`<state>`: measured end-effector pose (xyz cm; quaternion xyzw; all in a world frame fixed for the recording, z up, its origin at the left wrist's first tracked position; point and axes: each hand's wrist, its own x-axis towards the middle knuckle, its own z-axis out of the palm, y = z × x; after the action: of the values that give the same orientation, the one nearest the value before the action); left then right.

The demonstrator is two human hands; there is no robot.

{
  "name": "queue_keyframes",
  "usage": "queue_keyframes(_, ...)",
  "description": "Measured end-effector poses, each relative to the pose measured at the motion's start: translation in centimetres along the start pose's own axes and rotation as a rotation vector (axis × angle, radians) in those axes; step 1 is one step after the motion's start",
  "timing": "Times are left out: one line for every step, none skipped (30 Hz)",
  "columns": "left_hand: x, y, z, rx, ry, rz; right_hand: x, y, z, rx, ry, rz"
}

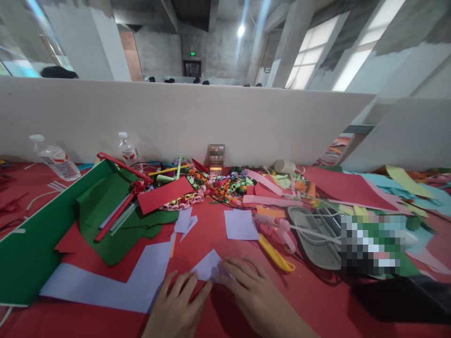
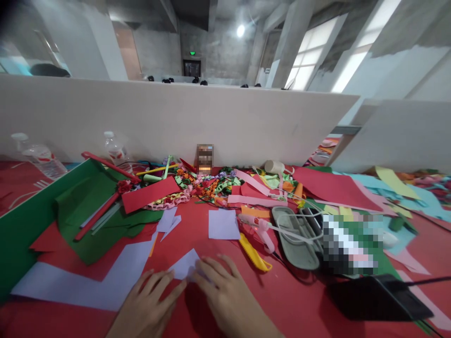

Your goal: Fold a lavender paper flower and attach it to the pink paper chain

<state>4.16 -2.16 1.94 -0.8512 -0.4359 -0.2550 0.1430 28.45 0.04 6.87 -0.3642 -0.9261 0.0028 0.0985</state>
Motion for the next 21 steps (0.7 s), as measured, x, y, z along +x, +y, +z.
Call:
queue_keyframes(0.0,-0.1,-0.1,-0.004,-0.002,0.007,0.4,-0.1,-0.4,0.032,-0.034,-0.041)
queue_keyframes(0.0,-0.2,-0.2,-0.009,-0.01,0.018,0.7,-0.2,-0.6,0.055,-0.059,-0.066)
queue_keyframes(0.0,-0.4,-0.3,-0.015,-0.022,0.034,0.8,-0.2,-0.8,0.07,-0.079,-0.085)
queue_keyframes(-0.1,-0.6,-0.5,-0.022,-0.036,0.054,1.0,-0.2,-0.8,0.079,-0.092,-0.098)
queue_keyframes(-0.1,-0.8,-0.7,-0.031,-0.052,0.076,1.0,-0.1,-0.8,0.083,-0.103,-0.11)
queue_keyframes(-0.2,-1.1,-0.9,-0.041,-0.065,0.094,1.1,-0.1,-0.7,0.083,-0.115,-0.121)
queue_keyframes(-0.2,-1.4,-1.2,-0.052,-0.078,0.106,1.1,-0.1,-0.6,0.079,-0.125,-0.126)
queue_keyframes(-0.3,-1.7,-1.4,-0.062,-0.091,0.11,1.1,-0.1,-0.5,0.072,-0.132,-0.125)
queue_keyframes(-0.3,-2.0,-1.5,-0.069,-0.109,0.112,1.3,-0.2,-0.4,0.062,-0.132,-0.118)
queue_keyframes(-0.4,-2.3,-1.6,-0.073,-0.131,0.111,1.4,-0.3,-0.4,0.052,-0.131,-0.111)
queue_keyframes(-0.5,-2.6,-1.7,-0.076,-0.149,0.111,1.6,-0.5,-0.3,0.044,-0.126,-0.105)
queue_keyframes(-0.7,-2.8,-1.7,-0.077,-0.159,0.114,1.8,-0.6,-0.4,0.039,-0.12,-0.104)
queue_keyframes(-0.8,-3.1,-1.7,-0.079,-0.166,0.115,1.9,-0.7,-0.4,0.037,-0.115,-0.108)
queue_keyframes(-1.0,-3.2,-1.6,-0.081,-0.165,0.114,2.1,-0.8,-0.4,0.034,-0.109,-0.111)
queue_keyframes(-1.1,-3.3,-1.5,-0.083,-0.159,0.112,2.2,-0.9,-0.5,0.032,-0.102,-0.114)
queue_keyframes(-1.2,-3.4,-1.5,-0.084,-0.155,0.108,2.3,-0.8,-0.5,0.029,-0.094,-0.116)
queue_keyframes(-1.4,-3.4,-1.4,-0.084,-0.153,0.103,2.3,-0.8,-0.6,0.028,-0.089,-0.119)
queue_keyframes(-1.4,-3.4,-1.4,-0.084,-0.151,0.096,2.2,-0.7,-0.6,0.028,-0.086,-0.124)
queue_keyframes(-1.5,-3.3,-1.3,-0.083,-0.146,0.087,2.1,-0.5,-0.6,0.03,-0.082,-0.131)
queue_keyframes(-1.5,-3.3,-1.3,-0.083,-0.138,0.08,1.9,-0.4,-0.7,0.032,-0.079,-0.14)
queue_keyframes(-1.5,-3.2,-1.3,-0.082,-0.131,0.073,1.7,-0.2,-0.8,0.032,-0.077,-0.147)
